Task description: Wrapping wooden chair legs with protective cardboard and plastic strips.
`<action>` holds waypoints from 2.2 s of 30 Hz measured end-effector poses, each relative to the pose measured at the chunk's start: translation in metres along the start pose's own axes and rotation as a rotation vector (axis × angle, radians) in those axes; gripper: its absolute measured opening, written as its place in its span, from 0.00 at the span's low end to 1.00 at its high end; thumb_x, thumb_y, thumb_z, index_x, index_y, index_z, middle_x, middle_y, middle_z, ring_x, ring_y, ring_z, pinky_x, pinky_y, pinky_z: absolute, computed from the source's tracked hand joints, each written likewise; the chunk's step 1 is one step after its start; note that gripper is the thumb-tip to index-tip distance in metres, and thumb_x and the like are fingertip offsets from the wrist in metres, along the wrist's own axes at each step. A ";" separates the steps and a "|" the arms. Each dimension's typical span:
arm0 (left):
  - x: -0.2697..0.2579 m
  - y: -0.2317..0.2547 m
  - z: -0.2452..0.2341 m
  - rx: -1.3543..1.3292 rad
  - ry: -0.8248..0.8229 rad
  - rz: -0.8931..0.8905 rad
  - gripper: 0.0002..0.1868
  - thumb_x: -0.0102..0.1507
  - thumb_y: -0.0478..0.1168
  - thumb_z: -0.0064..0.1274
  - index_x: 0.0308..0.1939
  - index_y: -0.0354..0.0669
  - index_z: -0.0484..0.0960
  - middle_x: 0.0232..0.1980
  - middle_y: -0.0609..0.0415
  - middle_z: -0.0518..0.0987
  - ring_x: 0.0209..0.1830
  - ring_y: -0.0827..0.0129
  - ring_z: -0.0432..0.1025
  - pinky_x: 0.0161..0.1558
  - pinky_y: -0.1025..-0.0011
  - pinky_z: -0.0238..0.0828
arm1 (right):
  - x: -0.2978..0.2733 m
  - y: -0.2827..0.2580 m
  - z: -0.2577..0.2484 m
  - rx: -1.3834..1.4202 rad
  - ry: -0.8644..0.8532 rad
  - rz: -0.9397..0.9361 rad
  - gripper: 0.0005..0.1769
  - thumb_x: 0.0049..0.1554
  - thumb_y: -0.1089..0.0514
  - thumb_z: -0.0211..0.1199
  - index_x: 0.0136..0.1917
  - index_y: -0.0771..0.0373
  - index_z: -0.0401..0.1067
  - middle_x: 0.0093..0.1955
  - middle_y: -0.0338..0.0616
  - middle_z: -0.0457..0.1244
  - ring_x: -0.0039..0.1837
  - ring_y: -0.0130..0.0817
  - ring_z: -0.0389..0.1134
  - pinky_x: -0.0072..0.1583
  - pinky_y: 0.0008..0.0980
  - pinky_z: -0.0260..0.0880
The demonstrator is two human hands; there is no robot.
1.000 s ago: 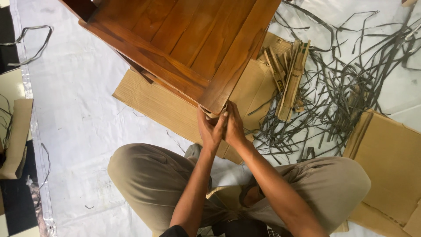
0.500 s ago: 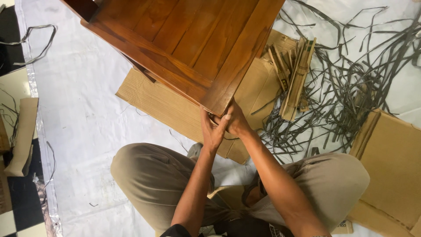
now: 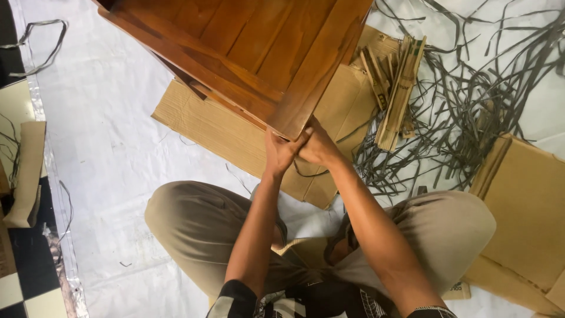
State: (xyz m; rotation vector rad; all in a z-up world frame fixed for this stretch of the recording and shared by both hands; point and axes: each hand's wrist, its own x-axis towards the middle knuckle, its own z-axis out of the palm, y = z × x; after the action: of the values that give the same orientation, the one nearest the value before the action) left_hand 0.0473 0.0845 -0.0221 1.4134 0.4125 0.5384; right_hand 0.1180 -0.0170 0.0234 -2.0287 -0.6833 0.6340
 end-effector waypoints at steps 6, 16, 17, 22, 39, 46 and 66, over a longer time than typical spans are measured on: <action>0.004 -0.010 -0.002 0.033 0.054 -0.032 0.33 0.48 0.32 0.71 0.56 0.39 0.78 0.48 0.43 0.84 0.52 0.63 0.76 0.54 0.56 0.75 | -0.011 0.049 -0.015 -0.191 -0.165 -0.030 0.52 0.47 0.55 0.72 0.78 0.74 0.52 0.77 0.72 0.51 0.75 0.70 0.56 0.74 0.62 0.58; 0.000 0.005 0.006 0.079 0.090 0.038 0.33 0.48 0.32 0.72 0.58 0.40 0.79 0.48 0.41 0.83 0.50 0.60 0.77 0.54 0.52 0.74 | -0.065 0.260 0.073 -0.563 -0.389 0.285 0.32 0.58 0.54 0.52 0.75 0.62 0.62 0.85 0.45 0.41 0.78 0.61 0.55 0.72 0.60 0.64; -0.001 0.007 0.007 0.058 0.091 0.027 0.33 0.48 0.32 0.71 0.58 0.38 0.79 0.48 0.40 0.83 0.49 0.58 0.77 0.54 0.51 0.74 | -0.069 0.284 0.087 -0.654 -0.436 0.316 0.32 0.56 0.53 0.50 0.73 0.61 0.65 0.88 0.36 0.34 0.78 0.62 0.54 0.71 0.61 0.65; -0.001 -0.005 0.006 0.041 0.100 0.013 0.34 0.48 0.32 0.71 0.59 0.40 0.79 0.49 0.41 0.83 0.51 0.60 0.77 0.56 0.52 0.73 | -0.078 0.264 0.084 -0.747 -0.474 0.278 0.28 0.58 0.55 0.43 0.70 0.59 0.63 0.83 0.39 0.45 0.74 0.56 0.61 0.69 0.60 0.68; 0.001 -0.011 0.007 -0.013 0.114 0.045 0.31 0.49 0.32 0.74 0.56 0.38 0.80 0.49 0.42 0.83 0.52 0.62 0.75 0.57 0.52 0.72 | -0.066 0.122 -0.075 0.510 0.272 0.108 0.11 0.59 0.59 0.71 0.54 0.64 0.79 0.51 0.48 0.70 0.57 0.37 0.73 0.61 0.34 0.72; -0.001 0.002 0.005 0.007 0.121 0.068 0.31 0.48 0.32 0.75 0.55 0.38 0.81 0.47 0.43 0.84 0.51 0.63 0.76 0.57 0.54 0.73 | -0.060 0.202 0.044 -0.160 -0.061 0.232 0.21 0.62 0.45 0.60 0.63 0.57 0.75 0.56 0.55 0.71 0.62 0.58 0.70 0.64 0.54 0.69; -0.002 0.012 0.007 0.029 0.087 0.047 0.33 0.49 0.34 0.76 0.57 0.37 0.79 0.48 0.42 0.83 0.50 0.61 0.76 0.57 0.52 0.72 | -0.092 0.243 0.097 -0.348 -0.052 0.335 0.15 0.57 0.45 0.58 0.46 0.52 0.82 0.48 0.47 0.73 0.56 0.53 0.73 0.61 0.48 0.73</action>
State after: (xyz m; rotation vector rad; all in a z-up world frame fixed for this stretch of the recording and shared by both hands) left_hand 0.0480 0.0787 -0.0094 1.4334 0.4595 0.6363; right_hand 0.0425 -0.1359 -0.2160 -2.4880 -0.5130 0.8069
